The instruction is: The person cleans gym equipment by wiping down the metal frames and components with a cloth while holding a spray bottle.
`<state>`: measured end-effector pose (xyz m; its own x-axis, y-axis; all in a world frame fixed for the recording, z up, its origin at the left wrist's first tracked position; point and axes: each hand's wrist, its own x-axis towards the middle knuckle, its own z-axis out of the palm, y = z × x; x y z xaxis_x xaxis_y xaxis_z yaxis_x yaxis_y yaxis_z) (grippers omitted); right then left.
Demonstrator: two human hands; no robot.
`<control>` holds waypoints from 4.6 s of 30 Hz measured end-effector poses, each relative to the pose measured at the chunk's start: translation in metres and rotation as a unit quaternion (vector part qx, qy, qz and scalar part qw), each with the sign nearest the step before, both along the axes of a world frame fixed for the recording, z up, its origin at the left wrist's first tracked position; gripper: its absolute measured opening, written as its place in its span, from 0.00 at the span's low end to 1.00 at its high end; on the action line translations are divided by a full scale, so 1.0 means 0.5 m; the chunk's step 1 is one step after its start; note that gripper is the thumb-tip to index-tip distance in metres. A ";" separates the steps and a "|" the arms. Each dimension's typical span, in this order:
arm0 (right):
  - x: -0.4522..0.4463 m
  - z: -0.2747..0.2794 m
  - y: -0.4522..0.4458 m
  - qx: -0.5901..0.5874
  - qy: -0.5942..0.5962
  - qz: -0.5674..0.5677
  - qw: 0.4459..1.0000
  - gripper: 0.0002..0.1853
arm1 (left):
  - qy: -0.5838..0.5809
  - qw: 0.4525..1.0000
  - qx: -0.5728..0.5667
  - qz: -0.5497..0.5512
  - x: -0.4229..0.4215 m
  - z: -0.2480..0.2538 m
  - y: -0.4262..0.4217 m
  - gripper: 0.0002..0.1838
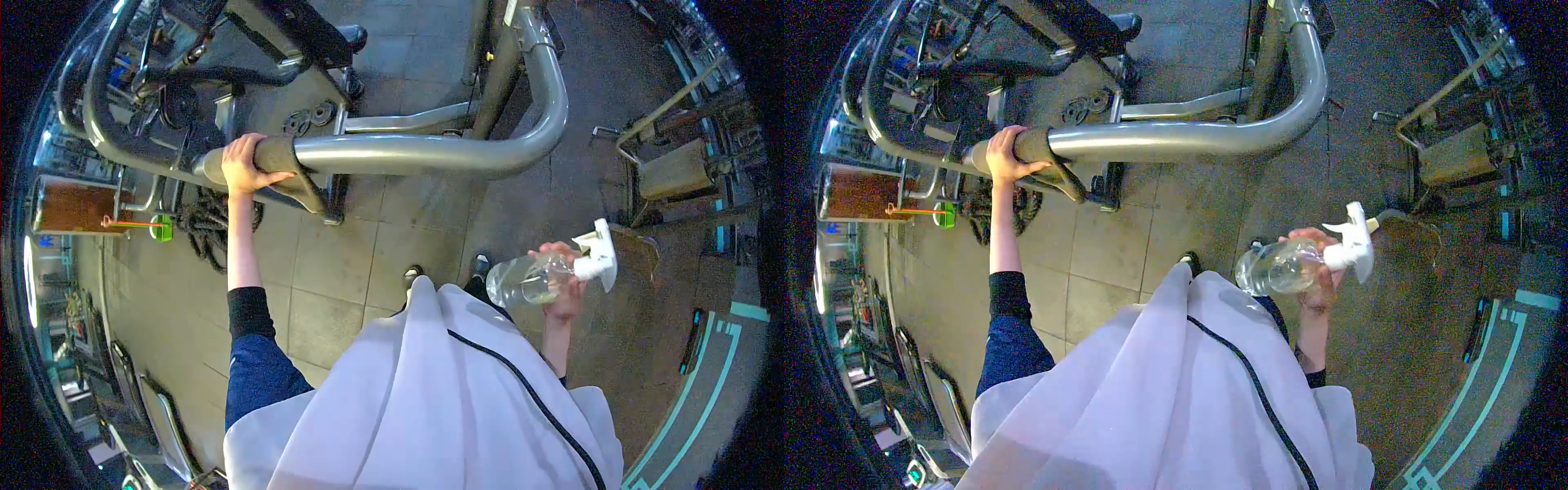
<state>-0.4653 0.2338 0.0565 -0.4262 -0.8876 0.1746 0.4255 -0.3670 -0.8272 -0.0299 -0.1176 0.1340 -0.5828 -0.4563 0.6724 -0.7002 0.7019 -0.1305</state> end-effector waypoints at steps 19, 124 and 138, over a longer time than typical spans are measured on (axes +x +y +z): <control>-0.041 -0.003 -0.011 -0.137 -0.080 0.033 0.987 0.40 | -0.012 0.994 0.109 -0.018 -0.517 -0.057 0.217 0.45; -0.210 0.026 -0.182 0.029 0.070 0.226 0.971 0.18 | 0.008 0.992 0.127 0.012 -0.595 -0.025 0.242 0.36; -0.266 0.029 -0.266 0.084 0.063 0.163 0.981 0.20 | 0.039 0.988 0.146 0.024 -0.600 -0.030 0.249 0.33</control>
